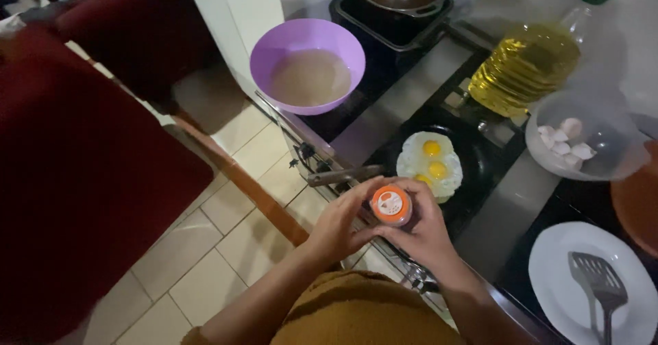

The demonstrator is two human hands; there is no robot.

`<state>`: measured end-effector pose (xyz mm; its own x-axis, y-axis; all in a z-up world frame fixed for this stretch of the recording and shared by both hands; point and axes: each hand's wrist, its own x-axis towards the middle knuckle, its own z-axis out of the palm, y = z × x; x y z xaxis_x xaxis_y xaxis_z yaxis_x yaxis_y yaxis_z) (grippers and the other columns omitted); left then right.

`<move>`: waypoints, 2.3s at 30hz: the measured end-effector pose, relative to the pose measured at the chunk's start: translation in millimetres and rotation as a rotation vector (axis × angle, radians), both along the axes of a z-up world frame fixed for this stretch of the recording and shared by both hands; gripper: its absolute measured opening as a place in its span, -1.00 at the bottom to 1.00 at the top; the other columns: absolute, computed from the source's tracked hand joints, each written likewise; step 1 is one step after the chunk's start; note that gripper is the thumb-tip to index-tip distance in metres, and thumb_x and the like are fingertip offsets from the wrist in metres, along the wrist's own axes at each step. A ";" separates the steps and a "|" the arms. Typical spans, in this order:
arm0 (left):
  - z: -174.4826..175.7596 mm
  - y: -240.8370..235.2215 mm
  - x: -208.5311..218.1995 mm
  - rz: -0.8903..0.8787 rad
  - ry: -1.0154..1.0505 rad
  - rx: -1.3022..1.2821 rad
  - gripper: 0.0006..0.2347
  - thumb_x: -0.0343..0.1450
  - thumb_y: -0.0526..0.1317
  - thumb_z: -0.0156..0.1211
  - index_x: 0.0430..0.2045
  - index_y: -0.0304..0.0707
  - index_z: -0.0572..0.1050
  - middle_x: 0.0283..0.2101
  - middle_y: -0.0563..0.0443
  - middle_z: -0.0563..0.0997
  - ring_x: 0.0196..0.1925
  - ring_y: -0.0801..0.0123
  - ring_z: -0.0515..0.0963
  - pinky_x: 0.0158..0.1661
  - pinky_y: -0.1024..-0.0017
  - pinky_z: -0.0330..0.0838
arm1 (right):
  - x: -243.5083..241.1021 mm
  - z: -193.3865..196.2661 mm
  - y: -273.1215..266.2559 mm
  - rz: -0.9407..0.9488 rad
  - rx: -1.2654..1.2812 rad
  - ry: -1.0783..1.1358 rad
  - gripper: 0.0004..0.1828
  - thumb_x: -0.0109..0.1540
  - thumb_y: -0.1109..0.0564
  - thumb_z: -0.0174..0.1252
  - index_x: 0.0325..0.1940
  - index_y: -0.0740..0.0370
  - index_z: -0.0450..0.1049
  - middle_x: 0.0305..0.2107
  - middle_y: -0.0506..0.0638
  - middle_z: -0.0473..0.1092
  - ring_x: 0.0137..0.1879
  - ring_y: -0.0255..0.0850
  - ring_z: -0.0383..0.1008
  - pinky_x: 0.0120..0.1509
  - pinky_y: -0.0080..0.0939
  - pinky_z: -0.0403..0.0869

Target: The recorder cracks and fries eggs in a pan, seasons them, stirs a drink in a mug, and later mixes ingredients into a large bowl.

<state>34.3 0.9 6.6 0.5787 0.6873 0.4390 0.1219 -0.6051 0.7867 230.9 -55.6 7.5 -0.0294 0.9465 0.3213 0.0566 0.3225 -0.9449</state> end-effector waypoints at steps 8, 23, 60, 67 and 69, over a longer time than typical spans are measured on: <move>1.6 27.5 2.7 -0.157 0.079 -0.063 -0.23 0.40 -0.09 0.32 0.45 -0.41 0.01 0.45 -0.22 0.32 0.39 -0.09 0.41 0.31 0.14 0.32 | 24.7 -12.9 10.0 -0.114 -0.042 -0.204 -0.22 0.11 0.10 0.44 0.36 0.23 0.26 0.17 0.10 0.33 0.30 -0.13 0.41 0.37 -0.07 0.42; -73.4 99.4 -30.0 0.231 0.608 -0.029 -0.42 0.26 -0.07 0.45 0.20 -0.08 0.42 0.24 -0.06 0.50 0.38 0.01 0.32 0.31 -0.02 0.11 | 160.1 -11.3 35.7 -0.854 0.057 -1.247 -0.32 0.03 0.25 0.44 0.23 0.11 0.47 0.18 0.04 0.45 0.31 0.15 0.36 0.41 0.13 0.33; -104.2 140.3 12.0 0.018 0.652 0.216 -0.55 0.30 -0.11 0.33 0.10 -0.11 0.47 0.09 -0.09 0.61 0.24 -0.02 0.47 0.29 -0.05 0.16 | 150.2 -6.7 47.8 -0.790 0.078 -1.503 -0.49 0.06 0.28 0.31 0.11 0.06 0.56 0.12 -0.06 0.42 0.33 0.01 0.31 0.39 0.21 0.26; -79.4 144.6 15.3 -0.054 0.758 0.067 -0.47 0.25 -0.11 0.38 0.15 -0.13 0.42 0.08 -0.17 0.55 0.21 -0.11 0.41 0.21 -0.10 0.11 | 159.0 -4.7 84.6 -0.874 0.122 -1.413 -0.43 0.10 0.31 0.35 0.20 0.06 0.53 0.21 -0.09 0.41 0.40 -0.02 0.29 0.42 0.08 0.30; -79.3 145.0 15.3 -0.031 0.651 0.117 -0.48 0.24 -0.11 0.35 0.13 -0.11 0.43 0.12 -0.08 0.57 0.26 -0.02 0.44 0.26 -0.07 0.14 | 160.0 -5.8 95.1 -0.832 0.171 -1.414 -0.46 0.11 0.30 0.37 0.16 0.00 0.51 0.20 -0.10 0.41 0.41 -0.03 0.30 0.41 0.08 0.29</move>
<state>49.6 145.9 -72.7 0.7696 0.6353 0.0639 0.5314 -0.6928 0.4875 391.0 39.5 1.7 0.0947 0.8099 0.5789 0.9882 -0.1469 0.0439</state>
